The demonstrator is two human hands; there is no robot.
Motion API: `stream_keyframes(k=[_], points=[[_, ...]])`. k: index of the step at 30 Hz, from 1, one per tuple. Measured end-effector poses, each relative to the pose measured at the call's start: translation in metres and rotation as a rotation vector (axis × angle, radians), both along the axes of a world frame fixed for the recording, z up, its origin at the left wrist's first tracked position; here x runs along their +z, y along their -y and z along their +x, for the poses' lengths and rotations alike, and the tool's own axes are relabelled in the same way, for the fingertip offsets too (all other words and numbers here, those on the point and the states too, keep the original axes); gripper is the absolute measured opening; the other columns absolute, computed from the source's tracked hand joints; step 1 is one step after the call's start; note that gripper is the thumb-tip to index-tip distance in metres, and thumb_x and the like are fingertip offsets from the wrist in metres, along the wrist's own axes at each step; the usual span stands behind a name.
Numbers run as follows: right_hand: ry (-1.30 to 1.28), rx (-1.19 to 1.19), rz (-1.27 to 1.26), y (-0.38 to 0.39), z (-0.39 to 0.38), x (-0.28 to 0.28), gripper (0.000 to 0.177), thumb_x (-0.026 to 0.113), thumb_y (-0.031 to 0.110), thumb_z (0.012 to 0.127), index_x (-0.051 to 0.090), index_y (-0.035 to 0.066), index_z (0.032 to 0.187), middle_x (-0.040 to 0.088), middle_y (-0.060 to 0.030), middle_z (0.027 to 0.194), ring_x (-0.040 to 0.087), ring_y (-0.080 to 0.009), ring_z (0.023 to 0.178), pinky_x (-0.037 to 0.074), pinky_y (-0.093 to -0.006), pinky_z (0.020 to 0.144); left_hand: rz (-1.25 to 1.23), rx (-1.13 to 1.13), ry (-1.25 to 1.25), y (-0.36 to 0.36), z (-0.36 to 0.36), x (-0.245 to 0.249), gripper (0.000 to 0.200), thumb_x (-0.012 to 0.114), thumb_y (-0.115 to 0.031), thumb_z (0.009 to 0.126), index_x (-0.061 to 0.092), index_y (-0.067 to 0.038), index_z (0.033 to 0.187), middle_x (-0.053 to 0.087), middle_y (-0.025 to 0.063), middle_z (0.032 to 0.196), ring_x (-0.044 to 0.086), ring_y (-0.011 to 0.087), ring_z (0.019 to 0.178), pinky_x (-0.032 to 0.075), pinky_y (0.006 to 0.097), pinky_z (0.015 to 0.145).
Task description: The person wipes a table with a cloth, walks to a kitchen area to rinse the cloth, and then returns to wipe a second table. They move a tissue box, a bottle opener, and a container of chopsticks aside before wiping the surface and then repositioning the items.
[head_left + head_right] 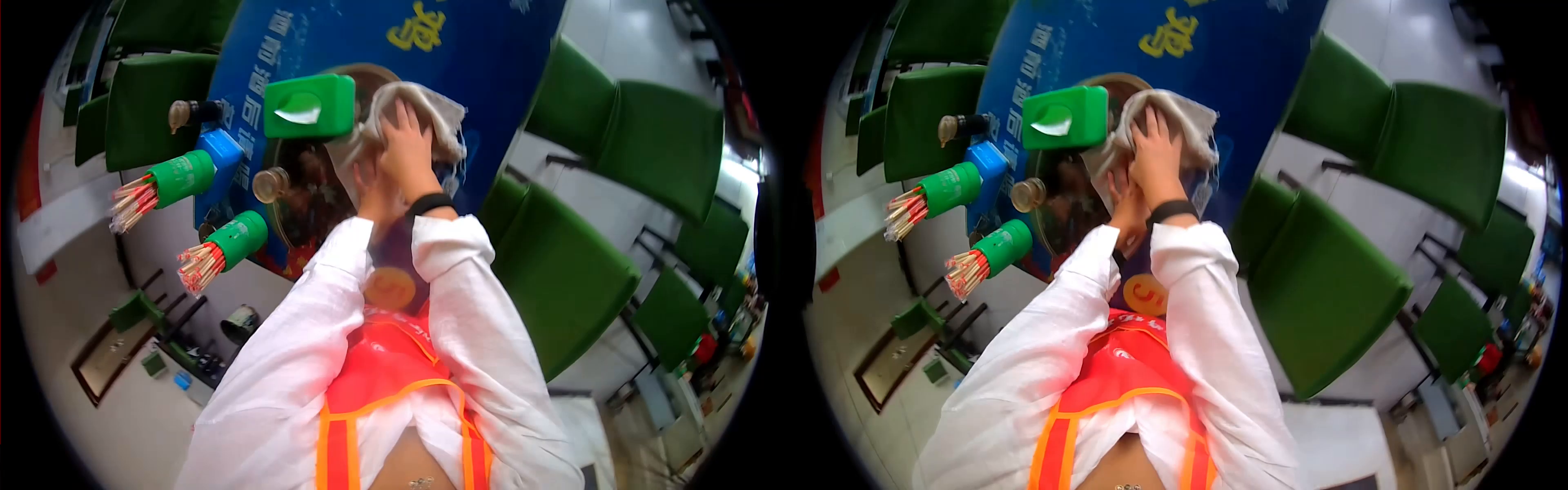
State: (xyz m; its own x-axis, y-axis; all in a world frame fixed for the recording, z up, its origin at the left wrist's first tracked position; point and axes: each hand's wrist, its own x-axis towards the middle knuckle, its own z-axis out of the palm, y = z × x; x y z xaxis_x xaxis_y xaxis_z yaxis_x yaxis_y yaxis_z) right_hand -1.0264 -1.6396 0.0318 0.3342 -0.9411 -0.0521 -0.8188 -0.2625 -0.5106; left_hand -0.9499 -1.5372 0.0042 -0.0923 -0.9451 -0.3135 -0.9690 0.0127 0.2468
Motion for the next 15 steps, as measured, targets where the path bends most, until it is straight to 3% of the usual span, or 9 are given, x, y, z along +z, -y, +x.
stream_keyframes(k=[1, 3, 4, 9, 10, 11, 13, 15], points=[[0.033, -0.021, 0.020, -0.001, 0.000, 0.000, 0.058, 0.069, 0.018, 0.061, 0.056, 0.019, 0.118, 0.030, -0.0095, 0.141, 0.025, -0.0251, 0.131, 0.023, -0.0538, 0.100, -0.137, -0.010, -0.025, -0.004, 0.000, -0.017, 0.072, 0.044, -0.046, 0.081, 0.019, -0.017, 0.142, 0.006, 0.0152, 0.147, -0.007, 0.0380, 0.135, -0.006, 0.0573, 0.102], [0.111, -0.020, 0.015, -0.003, -0.003, -0.002, 0.050, 0.063, 0.015, 0.067, 0.057, 0.017, 0.117, 0.032, -0.0126, 0.140, 0.026, -0.0282, 0.131, 0.020, -0.0602, 0.099, -0.109, -0.008, 0.092, 0.001, -0.001, -0.021, 0.071, 0.040, -0.049, 0.082, 0.019, -0.017, 0.142, 0.007, 0.0146, 0.148, -0.007, 0.0372, 0.135, -0.005, 0.0571, 0.102], [0.082, -0.029, -0.029, -0.008, -0.004, -0.006, 0.050, 0.063, 0.016, 0.068, 0.055, 0.017, 0.118, 0.032, -0.0124, 0.140, 0.027, -0.0278, 0.131, 0.021, -0.0593, 0.100, -0.174, -0.001, 0.113, 0.000, 0.000, -0.028, 0.082, 0.048, -0.054, 0.076, 0.017, -0.016, 0.142, 0.008, 0.0164, 0.146, -0.003, 0.0382, 0.135, -0.003, 0.0590, 0.101], [0.025, -0.120, 0.027, -0.081, -0.026, -0.005, 0.059, 0.064, 0.015, 0.068, 0.048, 0.020, 0.125, 0.032, -0.0135, 0.140, 0.030, -0.0285, 0.129, 0.025, -0.0552, 0.100, -0.160, -0.040, 0.026, 0.003, 0.026, -0.061, 0.085, 0.050, -0.050, 0.076, 0.012, -0.013, 0.142, 0.009, 0.0240, 0.145, -0.006, 0.0413, 0.135, -0.004, 0.0615, 0.100], [0.042, -0.174, 0.031, -0.098, -0.028, -0.007, 0.061, 0.063, 0.013, 0.068, 0.047, 0.020, 0.126, 0.032, -0.0143, 0.140, 0.030, -0.0294, 0.129, 0.025, -0.0548, 0.100, 0.093, -0.083, 0.379, 0.011, 0.019, -0.050, 0.084, 0.051, -0.050, 0.076, 0.017, -0.010, 0.142, 0.006, 0.0245, 0.145, -0.008, 0.0414, 0.135, -0.005, 0.0624, 0.099], [0.059, -0.222, 0.058, -0.115, -0.031, -0.005, 0.062, 0.062, 0.011, 0.068, 0.046, 0.020, 0.127, 0.031, -0.0141, 0.140, 0.030, -0.0295, 0.129, 0.025, -0.0535, 0.101, 0.111, -0.063, 0.185, 0.014, 0.014, -0.026, 0.081, 0.050, -0.049, 0.077, 0.023, -0.005, 0.140, 0.004, 0.0248, 0.146, -0.009, 0.0404, 0.135, -0.004, 0.0631, 0.099], [0.052, -0.265, 0.056, -0.156, -0.038, 0.002, 0.062, 0.062, 0.011, 0.068, 0.047, 0.019, 0.127, 0.032, -0.0141, 0.140, 0.029, -0.0294, 0.130, 0.025, -0.0520, 0.102, -0.017, -0.058, 0.101, 0.010, 0.012, -0.030, 0.073, 0.048, -0.044, 0.080, 0.028, -0.002, 0.137, 0.001, 0.0239, 0.146, -0.009, 0.0394, 0.135, -0.005, 0.0632, 0.099], [0.052, -0.332, 0.111, -0.190, -0.040, 0.012, 0.059, 0.062, 0.011, 0.069, 0.048, 0.019, 0.126, 0.032, -0.0136, 0.139, 0.029, -0.0291, 0.130, 0.025, -0.0512, 0.102, -0.041, -0.204, 0.236, -0.012, 0.008, -0.041, 0.070, 0.048, -0.038, 0.082, 0.026, -0.002, 0.138, 0.001, 0.0237, 0.146, -0.009, 0.0390, 0.135, -0.005, 0.0627, 0.099]])
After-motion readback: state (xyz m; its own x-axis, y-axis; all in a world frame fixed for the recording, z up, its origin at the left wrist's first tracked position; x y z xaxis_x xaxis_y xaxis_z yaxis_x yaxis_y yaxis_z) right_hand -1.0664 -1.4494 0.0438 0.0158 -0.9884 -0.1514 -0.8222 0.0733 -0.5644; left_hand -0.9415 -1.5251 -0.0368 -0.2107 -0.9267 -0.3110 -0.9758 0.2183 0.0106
